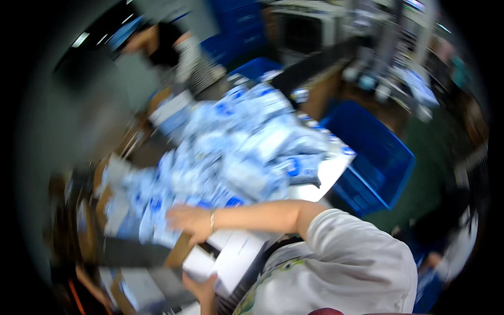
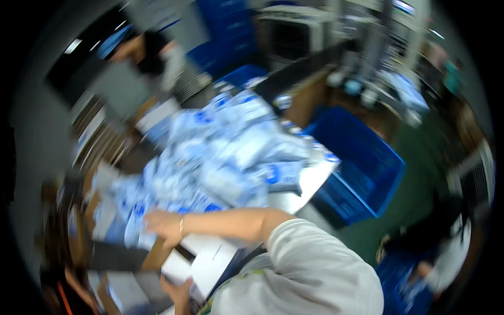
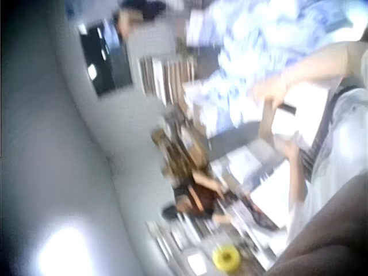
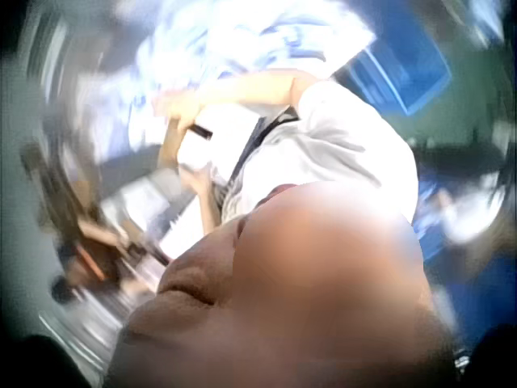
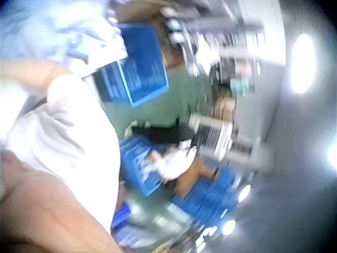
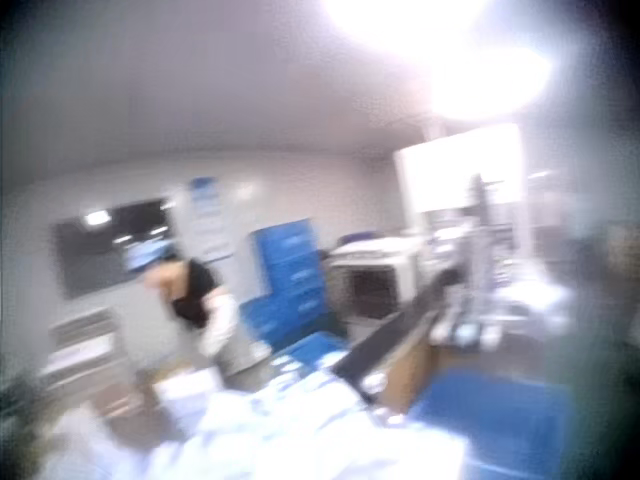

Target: The person packs blue and white pouches into cardboard boxes, moving pouches from large blue bins to the work surface and then placing them into the boxes before closing the lids and stacking them.

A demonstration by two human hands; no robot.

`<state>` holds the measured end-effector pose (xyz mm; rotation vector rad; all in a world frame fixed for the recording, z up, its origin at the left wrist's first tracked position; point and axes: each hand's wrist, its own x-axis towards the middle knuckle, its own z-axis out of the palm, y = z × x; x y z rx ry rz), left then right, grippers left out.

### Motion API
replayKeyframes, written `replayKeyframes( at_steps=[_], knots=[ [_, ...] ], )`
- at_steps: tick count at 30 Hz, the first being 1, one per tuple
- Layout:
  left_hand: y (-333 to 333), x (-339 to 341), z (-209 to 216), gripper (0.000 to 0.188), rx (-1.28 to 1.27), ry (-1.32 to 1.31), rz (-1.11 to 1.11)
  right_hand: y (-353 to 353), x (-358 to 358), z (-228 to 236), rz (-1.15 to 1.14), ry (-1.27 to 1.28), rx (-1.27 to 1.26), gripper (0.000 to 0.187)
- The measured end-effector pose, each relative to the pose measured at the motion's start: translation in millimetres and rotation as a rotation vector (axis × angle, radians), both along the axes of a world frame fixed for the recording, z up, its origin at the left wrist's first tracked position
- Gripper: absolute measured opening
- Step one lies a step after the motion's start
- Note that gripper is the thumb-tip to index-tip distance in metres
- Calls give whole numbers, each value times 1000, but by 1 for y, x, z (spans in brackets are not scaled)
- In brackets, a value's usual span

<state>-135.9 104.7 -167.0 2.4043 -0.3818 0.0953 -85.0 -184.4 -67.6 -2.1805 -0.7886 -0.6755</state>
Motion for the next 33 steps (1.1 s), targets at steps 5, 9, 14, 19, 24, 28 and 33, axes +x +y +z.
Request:
replayKeyframes(
  at_steps=[5, 9, 14, 19, 24, 28, 33],
  knots=[
    [-22, -43, 21, 78, -227, 332, 362, 17, -63, 0, 48, 467, -459, 85],
    [-11, -48, 15, 56, -858, 682, 230, -17, -112, -42, 11, 466, -525, 82],
    [-17, -82, -36, 41, -927, 896, 402, -115, -127, -67, -4, 539, -185, 72],
    [-45, -80, 103, 45, -1067, 570, 15, -62, -129, -73, -60, 1211, 180, 70],
    [-100, -55, 154, 44, 8, 373, -147, -2, -150, -241, -125, 890, 290, 51],
    [-133, -51, 68, 27, 329, 435, -221, -63, -173, -225, -341, 1336, 865, 25],
    [-166, -53, 58, 30, 282, 560, -383, -21, -118, -101, -273, 1105, 740, 62]
  ],
)
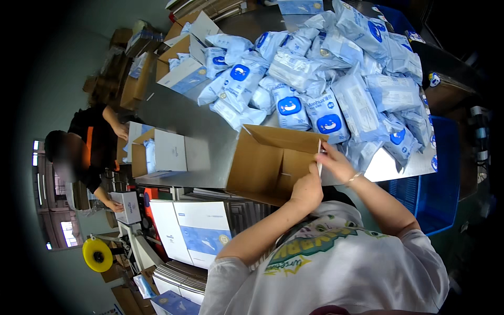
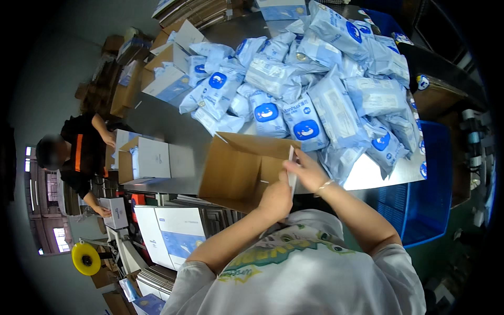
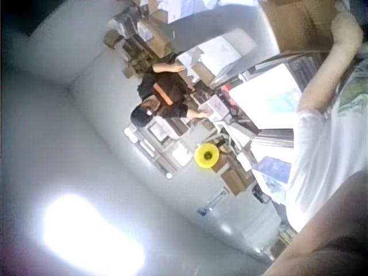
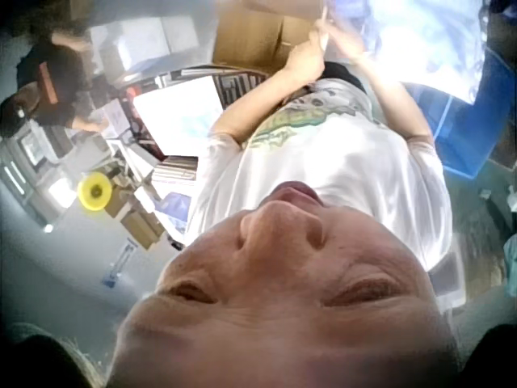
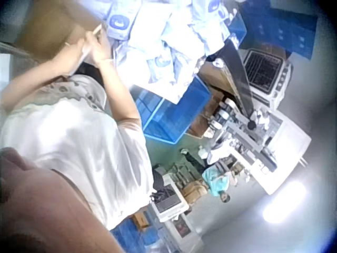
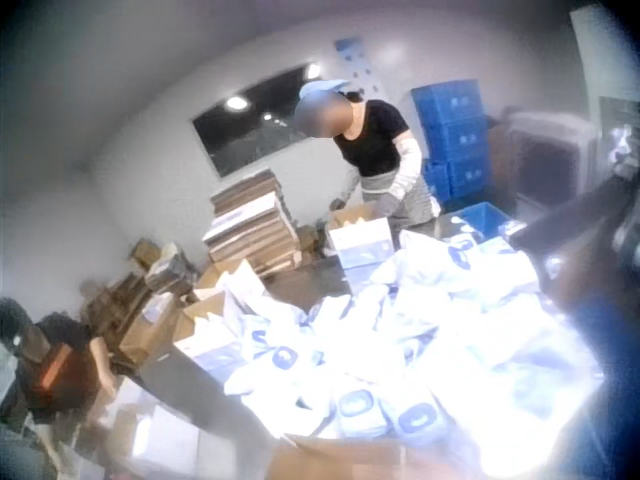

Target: The person packs blue and white pouches into cardboard boxes, moving pouches from large blue bins to the work surface and then placing them into the boxes before closing the lids and stacking them.

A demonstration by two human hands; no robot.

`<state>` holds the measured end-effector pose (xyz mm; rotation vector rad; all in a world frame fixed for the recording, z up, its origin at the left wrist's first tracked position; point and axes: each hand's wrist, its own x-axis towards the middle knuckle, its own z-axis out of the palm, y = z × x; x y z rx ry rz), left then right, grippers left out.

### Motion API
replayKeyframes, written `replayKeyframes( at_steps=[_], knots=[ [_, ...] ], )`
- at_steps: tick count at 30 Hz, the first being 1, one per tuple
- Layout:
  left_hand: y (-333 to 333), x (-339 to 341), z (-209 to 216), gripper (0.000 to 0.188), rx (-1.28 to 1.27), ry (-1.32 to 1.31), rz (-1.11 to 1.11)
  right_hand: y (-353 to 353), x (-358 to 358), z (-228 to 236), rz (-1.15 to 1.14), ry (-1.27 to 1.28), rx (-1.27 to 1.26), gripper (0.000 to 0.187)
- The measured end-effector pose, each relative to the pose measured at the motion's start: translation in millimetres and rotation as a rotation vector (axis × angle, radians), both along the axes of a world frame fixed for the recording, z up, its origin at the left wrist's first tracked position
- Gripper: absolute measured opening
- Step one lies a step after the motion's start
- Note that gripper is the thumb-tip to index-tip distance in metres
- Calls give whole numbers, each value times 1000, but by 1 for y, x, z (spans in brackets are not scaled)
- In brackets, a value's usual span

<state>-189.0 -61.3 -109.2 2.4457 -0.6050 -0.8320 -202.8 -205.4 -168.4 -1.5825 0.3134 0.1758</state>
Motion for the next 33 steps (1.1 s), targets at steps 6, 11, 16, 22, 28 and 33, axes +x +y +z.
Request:
replayKeyframes(
  at_steps=[6, 11, 16, 22, 28, 33],
  knots=[
    [15, 163, 68, 29, -55, 162, -38, 29, 5, -25, -162, -93, -29, 71],
    [31, 340, -21, 92, 111, -679, 330, 40, -23, -3, -21, -128, -281, 72],
    [-3, 372, -58, 114, 387, -588, 306, 33, -23, 1, -19, -92, -214, 73],
    [28, 350, -2, 96, 20, -483, 406, 46, -15, 1, -6, -115, -361, 70],
    [118, 176, 123, 66, -487, 247, 288, 56, 0, -6, -86, -149, -360, 70],
    [138, 69, 30, 71, -423, 420, 126, 63, 13, -5, -53, -117, -388, 67]
  ],
)
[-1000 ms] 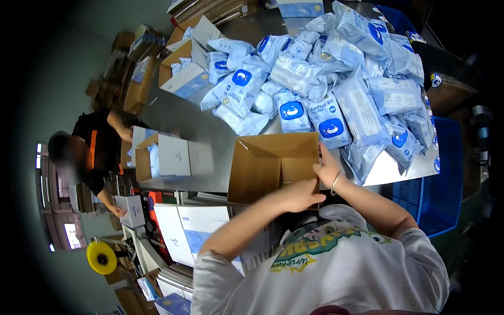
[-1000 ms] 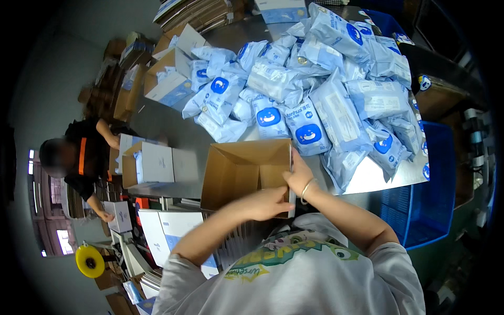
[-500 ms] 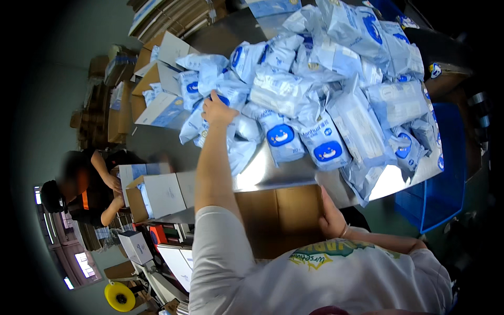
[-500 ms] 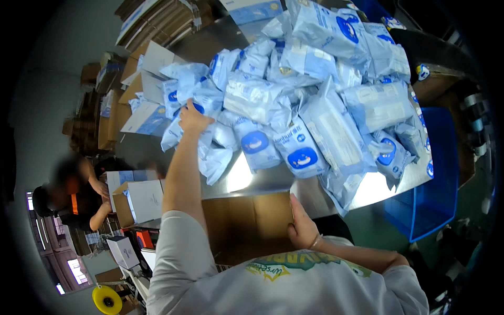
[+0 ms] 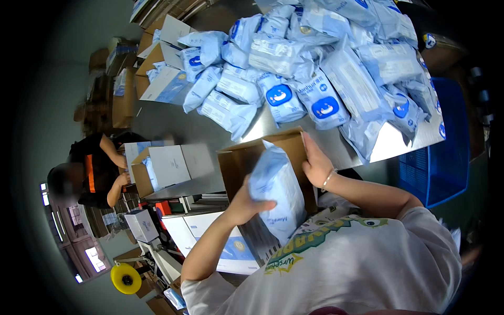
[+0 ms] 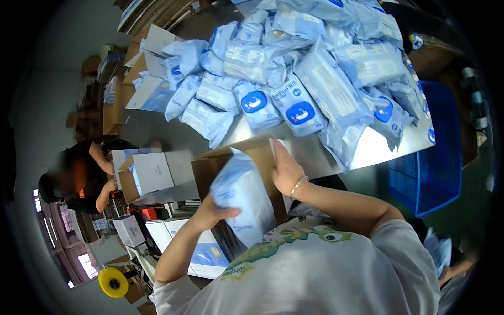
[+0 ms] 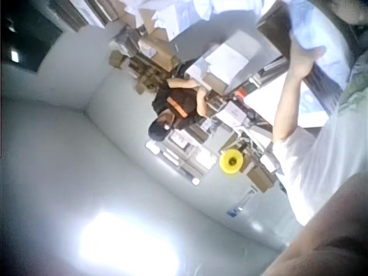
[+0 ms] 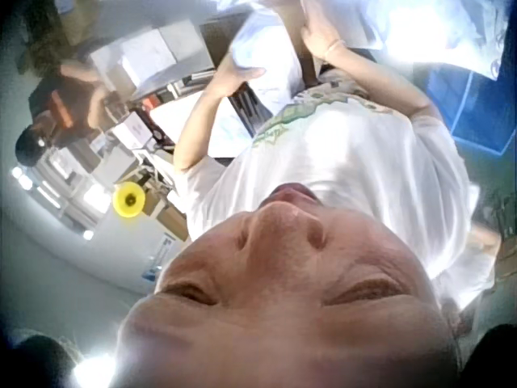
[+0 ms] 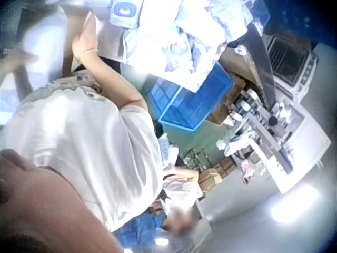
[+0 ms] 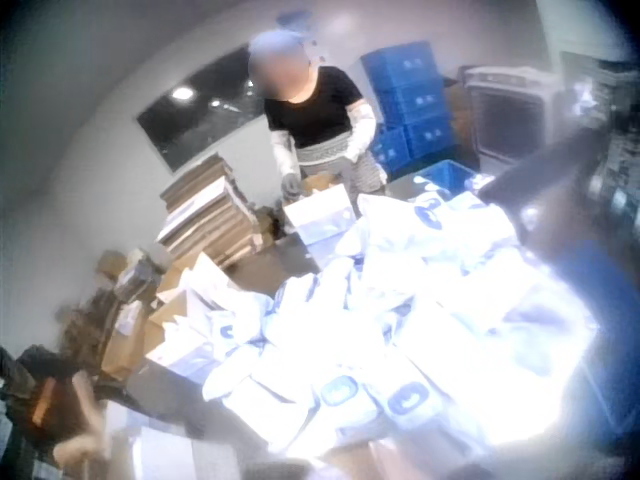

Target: The person packs blue and white pouches into cardboard boxes, moving pouches from large blue bins to the work surface and then placing them into the boxes before closing the lids and stacking them.

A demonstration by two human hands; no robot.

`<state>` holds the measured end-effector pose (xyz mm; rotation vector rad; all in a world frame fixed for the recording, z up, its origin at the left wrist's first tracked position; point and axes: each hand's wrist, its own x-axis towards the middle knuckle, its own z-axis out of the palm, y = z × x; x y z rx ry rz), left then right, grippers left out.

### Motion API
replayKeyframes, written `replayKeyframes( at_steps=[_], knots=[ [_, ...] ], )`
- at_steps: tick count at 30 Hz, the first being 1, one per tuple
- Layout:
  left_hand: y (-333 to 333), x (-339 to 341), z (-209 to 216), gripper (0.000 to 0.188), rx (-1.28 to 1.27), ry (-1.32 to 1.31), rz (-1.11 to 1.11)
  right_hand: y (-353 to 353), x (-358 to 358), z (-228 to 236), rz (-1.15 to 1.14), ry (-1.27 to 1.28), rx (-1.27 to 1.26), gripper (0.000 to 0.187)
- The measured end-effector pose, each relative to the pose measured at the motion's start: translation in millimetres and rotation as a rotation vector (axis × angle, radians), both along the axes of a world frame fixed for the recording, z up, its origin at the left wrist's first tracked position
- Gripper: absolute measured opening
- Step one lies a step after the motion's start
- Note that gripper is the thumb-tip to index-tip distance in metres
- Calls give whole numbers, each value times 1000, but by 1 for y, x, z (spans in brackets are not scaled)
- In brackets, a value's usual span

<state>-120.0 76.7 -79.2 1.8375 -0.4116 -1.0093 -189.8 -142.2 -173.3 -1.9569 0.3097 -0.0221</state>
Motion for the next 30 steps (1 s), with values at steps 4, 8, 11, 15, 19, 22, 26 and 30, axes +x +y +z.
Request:
replayKeyframes(
  at_steps=[4, 8, 11, 15, 19, 22, 26, 30],
  knots=[
    [-33, 33, -47, 59, 74, 730, 194, 2, -6, 2, -72, -11, 49, 65],
    [-63, 35, -137, 50, 256, 531, 25, -3, -1, 24, -25, 83, 111, 64],
    [-89, 35, -97, 39, 427, 315, -225, -10, -6, -3, -30, -113, 239, 63],
    [-106, 81, -18, 39, 382, 160, -383, -102, -3, 27, -206, -305, -505, 67],
    [-173, 167, -39, 37, 367, -302, 108, -157, 23, 15, -456, -90, -832, 81],
    [-200, 199, -130, 76, 687, -31, 4, -161, 42, -1, -422, 24, -894, 94],
    [-238, 164, -174, 105, 1164, -638, 284, -173, 43, -10, -434, 26, -909, 106],
    [-225, 190, -133, 105, 946, -301, 156, -181, 41, -7, -438, 52, -783, 106]
  ],
)
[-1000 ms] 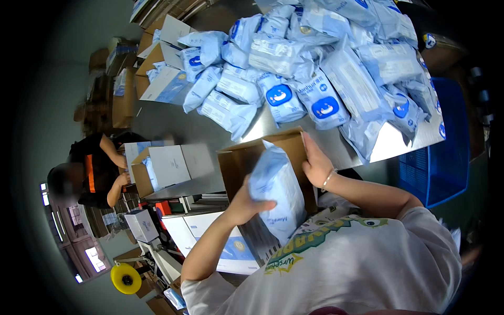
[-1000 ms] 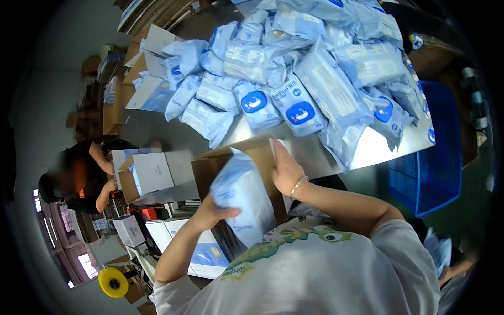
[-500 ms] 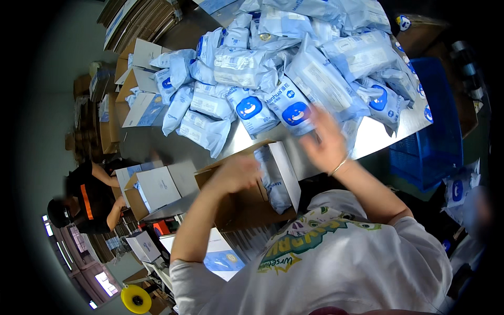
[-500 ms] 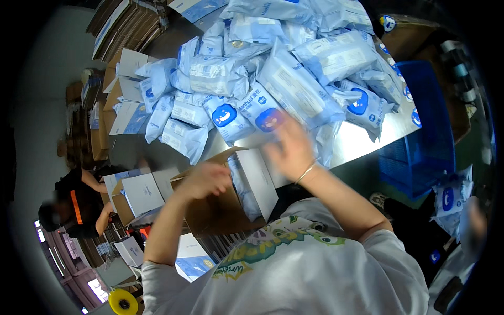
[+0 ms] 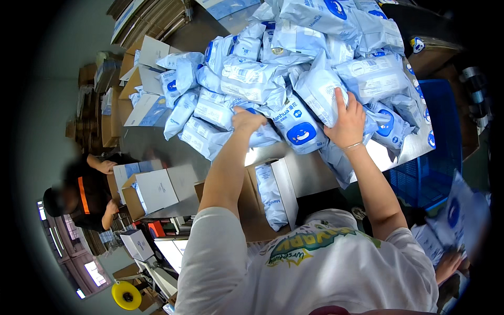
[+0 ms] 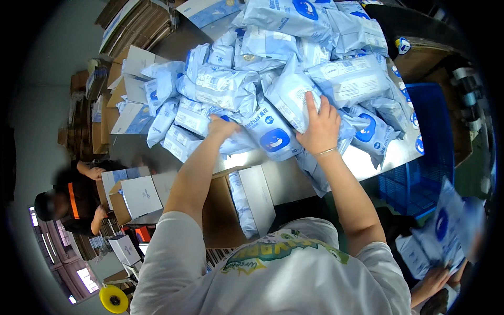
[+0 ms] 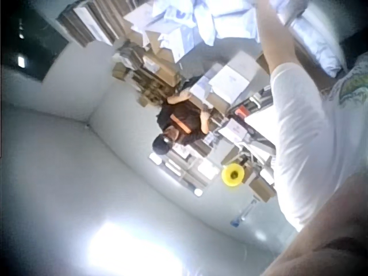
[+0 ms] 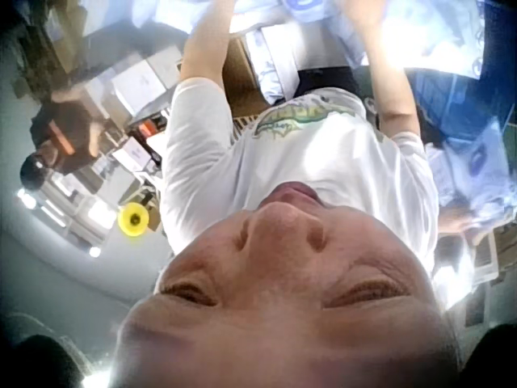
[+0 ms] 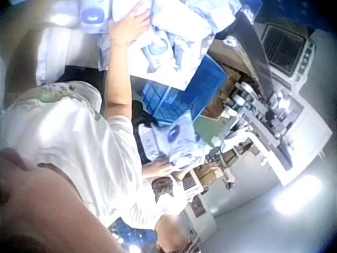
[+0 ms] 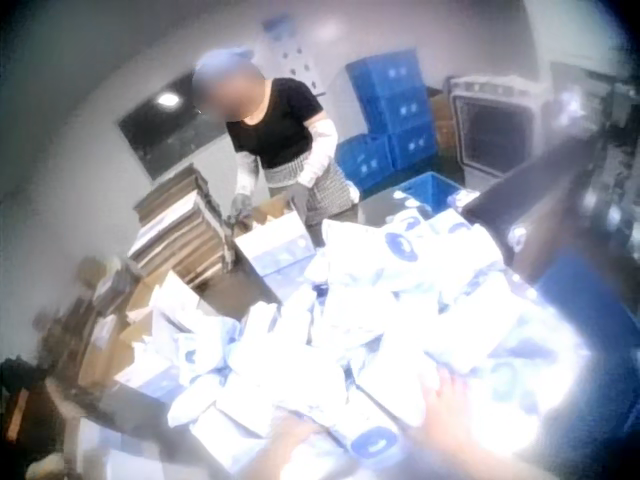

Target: The person packs blue and white pouches into cardboard boxes, moving pouches from large blue bins to the work surface and then placing them into the boxes before closing the lids and stacking them.

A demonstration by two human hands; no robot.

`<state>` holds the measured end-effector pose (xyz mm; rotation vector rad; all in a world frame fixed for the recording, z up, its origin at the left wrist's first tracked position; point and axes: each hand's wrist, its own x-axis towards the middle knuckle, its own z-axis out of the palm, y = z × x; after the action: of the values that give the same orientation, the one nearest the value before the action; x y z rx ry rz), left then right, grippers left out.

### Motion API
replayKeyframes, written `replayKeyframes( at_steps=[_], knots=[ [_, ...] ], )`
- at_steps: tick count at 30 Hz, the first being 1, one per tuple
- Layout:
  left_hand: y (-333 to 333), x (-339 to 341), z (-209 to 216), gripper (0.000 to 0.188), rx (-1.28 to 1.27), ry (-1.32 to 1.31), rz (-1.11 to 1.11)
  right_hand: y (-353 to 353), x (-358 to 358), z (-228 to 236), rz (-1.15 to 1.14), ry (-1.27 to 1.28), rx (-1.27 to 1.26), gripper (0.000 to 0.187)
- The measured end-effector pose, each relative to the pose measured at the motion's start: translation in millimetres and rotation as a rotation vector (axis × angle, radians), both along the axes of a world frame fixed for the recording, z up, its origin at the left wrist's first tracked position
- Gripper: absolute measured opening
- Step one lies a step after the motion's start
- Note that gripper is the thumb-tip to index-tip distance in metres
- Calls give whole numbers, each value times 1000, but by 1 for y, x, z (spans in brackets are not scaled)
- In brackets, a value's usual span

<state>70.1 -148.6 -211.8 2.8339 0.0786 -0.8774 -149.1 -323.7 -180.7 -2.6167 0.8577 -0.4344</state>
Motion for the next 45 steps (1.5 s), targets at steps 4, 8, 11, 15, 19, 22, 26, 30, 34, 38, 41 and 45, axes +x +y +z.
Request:
replayKeyframes(
  at_steps=[4, 8, 11, 15, 19, 22, 26, 30, 34, 38, 41, 45],
  knots=[
    [77, 22, 52, 86, -502, -74, 67, -5, -5, 25, 89, -191, 295, 102],
    [166, -27, 173, 73, -999, 93, 229, 19, -40, 75, 183, -519, 1425, 89],
    [231, -103, 225, 75, -1310, 87, 473, 69, -60, 107, 305, -473, 2208, 75],
    [281, -169, 222, 61, -1611, 350, 760, 131, -60, 120, 232, -43, 2759, 62],
    [284, -187, 176, 51, -1288, 260, 801, 200, -31, 107, 209, 200, 2679, 54],
    [260, -178, 135, 47, -1140, 187, 862, 246, -4, 53, 9, 2, 2486, 45],
    [271, -180, 120, 64, -1598, 294, 958, 268, 1, 30, -64, -34, 2409, 42],
    [295, -195, 90, 85, -1550, 173, 477, 275, -14, 4, -122, -19, 2118, 42],
    [299, -201, 92, 96, -807, -28, 42, 284, -14, -23, 106, 365, 1358, 44],
    [300, -202, 89, 63, -173, -277, -264, 266, -14, 41, 895, 830, 435, 44],
    [286, -218, 132, 39, -319, -641, -326, 257, -6, 77, 1017, 730, 40, 43],
    [280, -215, 106, 37, 31, 104, -600, 281, -9, 86, 1377, 443, -304, 60]
  ],
)
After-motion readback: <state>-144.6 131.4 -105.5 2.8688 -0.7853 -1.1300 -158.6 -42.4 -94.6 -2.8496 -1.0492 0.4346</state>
